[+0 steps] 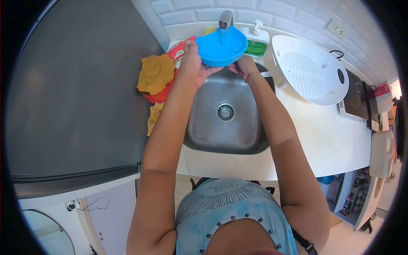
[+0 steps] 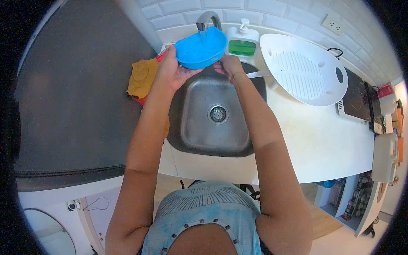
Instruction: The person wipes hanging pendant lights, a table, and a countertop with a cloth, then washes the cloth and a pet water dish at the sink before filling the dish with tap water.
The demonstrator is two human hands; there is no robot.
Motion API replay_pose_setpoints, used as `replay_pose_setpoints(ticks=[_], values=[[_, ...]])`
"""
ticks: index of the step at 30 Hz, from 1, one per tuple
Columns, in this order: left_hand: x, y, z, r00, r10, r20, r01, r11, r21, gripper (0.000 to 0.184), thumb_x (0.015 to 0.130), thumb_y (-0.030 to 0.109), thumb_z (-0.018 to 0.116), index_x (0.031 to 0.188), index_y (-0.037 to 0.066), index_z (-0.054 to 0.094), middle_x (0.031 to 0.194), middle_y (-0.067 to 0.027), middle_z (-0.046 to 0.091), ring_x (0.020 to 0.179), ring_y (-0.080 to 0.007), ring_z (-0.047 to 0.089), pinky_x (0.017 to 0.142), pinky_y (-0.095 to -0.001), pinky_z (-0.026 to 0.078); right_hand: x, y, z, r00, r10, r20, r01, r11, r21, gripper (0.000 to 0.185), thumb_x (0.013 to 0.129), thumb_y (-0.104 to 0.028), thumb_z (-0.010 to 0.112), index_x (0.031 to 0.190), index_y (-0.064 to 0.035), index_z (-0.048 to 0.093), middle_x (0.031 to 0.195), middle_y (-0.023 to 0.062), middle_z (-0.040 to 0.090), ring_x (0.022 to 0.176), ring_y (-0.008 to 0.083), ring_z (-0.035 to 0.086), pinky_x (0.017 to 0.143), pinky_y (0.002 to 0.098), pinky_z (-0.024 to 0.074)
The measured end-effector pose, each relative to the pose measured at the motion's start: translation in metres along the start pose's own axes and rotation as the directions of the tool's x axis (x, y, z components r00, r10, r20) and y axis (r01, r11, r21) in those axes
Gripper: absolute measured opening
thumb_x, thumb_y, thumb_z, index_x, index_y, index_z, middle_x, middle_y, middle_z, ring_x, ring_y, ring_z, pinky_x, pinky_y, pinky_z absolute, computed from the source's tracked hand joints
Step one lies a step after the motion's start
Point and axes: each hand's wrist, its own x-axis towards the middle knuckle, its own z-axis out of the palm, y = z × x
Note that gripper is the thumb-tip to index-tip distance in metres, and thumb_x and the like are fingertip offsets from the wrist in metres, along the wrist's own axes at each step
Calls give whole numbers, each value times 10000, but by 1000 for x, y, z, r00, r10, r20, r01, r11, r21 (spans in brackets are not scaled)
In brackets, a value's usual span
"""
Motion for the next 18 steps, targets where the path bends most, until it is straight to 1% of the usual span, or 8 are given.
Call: replay_pose_setpoints(ticks=[4,6,11,13,18], values=[[-1,-1,-1,1000,2,-15,-2,1000,6,502,965,470,197,1284,142,404,1299,-152,426,1135,-337,491,902,-548,440,1,1,0,1000,-8,-7,8,1000,-6,190,911,-204,474,939,-59,594,779,52,640,641,113,610,556,227,533],[-1,-1,-2,1000,1,-18,-1,1000,3,504,965,469,197,1284,140,407,1294,-152,432,1127,-335,498,897,-544,445,1,2,0,1000,-23,-18,23,1000,2,239,875,-229,541,948,-12,610,817,82,643,667,144,616,581,260,523],[1,-4,-7,1000,7,-11,-7,1000,7,509,965,470,198,1290,137,404,1290,-153,439,1118,-335,506,891,-535,453,-2,2,1,1000,-24,-20,24,1000,1,220,883,-210,529,959,-19,609,810,78,638,659,141,612,577,256,524],[4,-7,-12,997,44,59,-45,999,17,527,954,485,230,1311,98,216,1285,-192,374,1105,-371,485,872,-559,451,-2,2,1,999,-23,-27,23,1000,4,215,884,-204,527,958,-21,610,807,77,637,658,139,611,577,255,524],[5,-10,-16,996,53,71,-53,999,5,528,955,481,236,1322,103,201,1289,-194,370,1110,-372,482,872,-561,450,0,3,1,999,-13,-39,12,1000,-5,203,889,-185,509,946,-16,607,816,83,635,651,141,612,570,258,526]])
